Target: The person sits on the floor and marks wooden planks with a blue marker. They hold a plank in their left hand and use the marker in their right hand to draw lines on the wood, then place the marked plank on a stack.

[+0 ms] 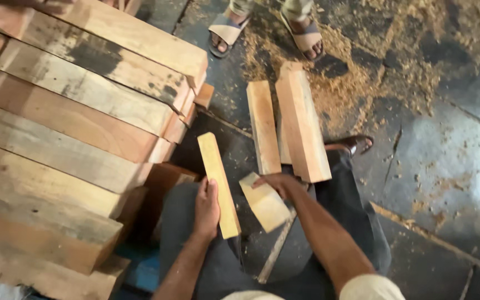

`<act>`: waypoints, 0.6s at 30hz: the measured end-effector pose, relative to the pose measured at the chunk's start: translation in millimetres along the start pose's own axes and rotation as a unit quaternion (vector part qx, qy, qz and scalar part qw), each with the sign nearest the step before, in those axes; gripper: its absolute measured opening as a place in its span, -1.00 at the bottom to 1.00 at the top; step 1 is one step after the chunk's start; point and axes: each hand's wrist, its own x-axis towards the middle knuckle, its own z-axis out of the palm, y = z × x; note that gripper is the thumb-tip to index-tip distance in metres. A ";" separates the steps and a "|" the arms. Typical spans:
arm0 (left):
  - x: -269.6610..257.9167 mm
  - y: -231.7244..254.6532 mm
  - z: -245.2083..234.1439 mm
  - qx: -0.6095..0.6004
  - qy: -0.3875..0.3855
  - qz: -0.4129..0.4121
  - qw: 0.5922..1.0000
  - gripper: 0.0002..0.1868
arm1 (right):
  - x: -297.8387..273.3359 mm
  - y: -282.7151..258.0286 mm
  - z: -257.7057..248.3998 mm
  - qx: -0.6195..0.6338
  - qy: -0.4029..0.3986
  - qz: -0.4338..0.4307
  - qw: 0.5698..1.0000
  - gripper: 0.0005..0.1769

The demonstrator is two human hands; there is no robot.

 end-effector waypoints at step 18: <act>6.5 -9.2 -3.0 -0.113 0.041 0.031 0.992 -0.50 | -66.5 -16.9 90.9 -0.328 0.159 -0.338 0.868 0.33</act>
